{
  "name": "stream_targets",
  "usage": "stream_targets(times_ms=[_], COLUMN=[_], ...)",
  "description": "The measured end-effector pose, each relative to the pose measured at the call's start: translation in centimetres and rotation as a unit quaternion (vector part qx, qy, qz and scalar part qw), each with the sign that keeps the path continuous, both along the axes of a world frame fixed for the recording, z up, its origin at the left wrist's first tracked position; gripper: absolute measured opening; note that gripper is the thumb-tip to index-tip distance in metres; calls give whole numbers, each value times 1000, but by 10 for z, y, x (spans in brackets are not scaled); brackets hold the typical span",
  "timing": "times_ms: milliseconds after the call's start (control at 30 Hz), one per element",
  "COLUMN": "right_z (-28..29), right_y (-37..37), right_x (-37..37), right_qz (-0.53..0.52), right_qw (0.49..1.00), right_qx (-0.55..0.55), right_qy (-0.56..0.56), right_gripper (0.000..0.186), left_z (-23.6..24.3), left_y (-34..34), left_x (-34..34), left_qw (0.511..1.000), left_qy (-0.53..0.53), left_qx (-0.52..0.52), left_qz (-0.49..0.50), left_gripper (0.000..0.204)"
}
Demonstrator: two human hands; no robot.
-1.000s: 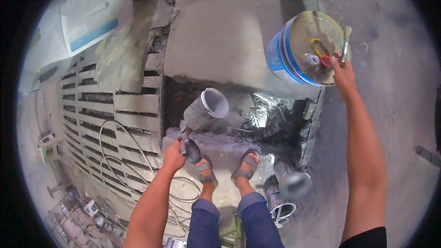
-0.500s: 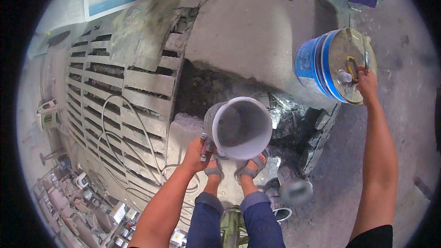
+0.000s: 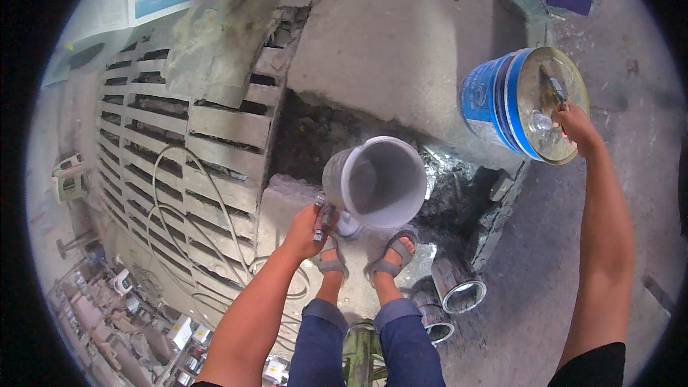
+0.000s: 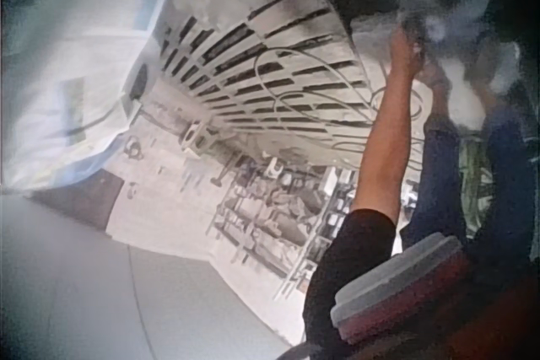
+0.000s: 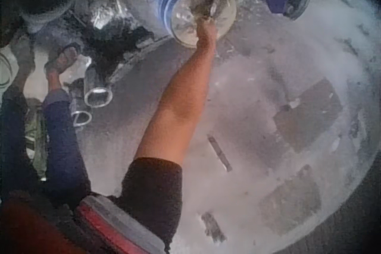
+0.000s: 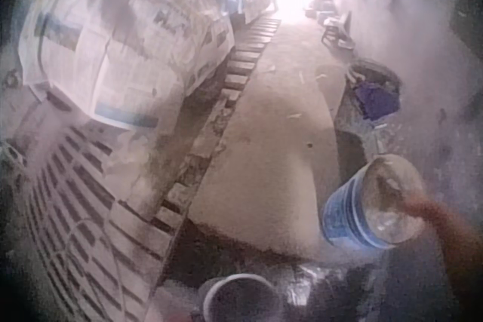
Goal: The person uses a spray gun to apply silver paint to the hood of a car that is masked with blue plastic and tape. After spraying, the person walks to a workbench, pours paint from a can into the spray gun's cup, and stirs the mixture with a stick.
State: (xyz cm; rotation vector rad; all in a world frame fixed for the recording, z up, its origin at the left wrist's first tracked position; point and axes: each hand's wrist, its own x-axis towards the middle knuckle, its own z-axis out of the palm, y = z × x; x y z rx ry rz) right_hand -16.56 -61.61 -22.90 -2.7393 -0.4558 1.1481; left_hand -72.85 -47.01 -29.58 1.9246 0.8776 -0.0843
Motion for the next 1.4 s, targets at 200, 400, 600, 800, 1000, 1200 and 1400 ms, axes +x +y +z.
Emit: stream_targets(times_ms=[200, 400, 600, 800, 1000, 1200, 1400], right_z=[24, 38, 19, -8, -36, -74, -128], right_y=[11, 43, 59, 68, 71, 65, 54], right_x=[-24, -86, -166, -221, -279, -325, -371], right_qz=[46, 58, 7, -47, -15, 22, 220], right_qw=[996, 983, 936, 926, 937, 945, 954], right_qx=[54, 46, 124, 145, 118, 110, 196], right_qy=[47, 167, 330, 346, 328, 306, 55], right_gripper=[16, 18, 20, 12, 13, 20, 30], left_z=[-21, -37, -67, -82, -78, -108, -131], left_y=[-2, -7, -7, 4, 11, 5, 6], left_x=[-6, -18, -40, -74, -81, -82, -103], left_qw=[999, 998, 991, 976, 958, 953, 954], left_qy=[15, 28, 105, 210, 280, 294, 286], left_qx=[-17, -49, -77, -58, -50, -67, -84], left_qz=[-34, -10, 20, 19, -37, -42, -37], left_gripper=[38, 39, 32, 38, 36, 28, 26])
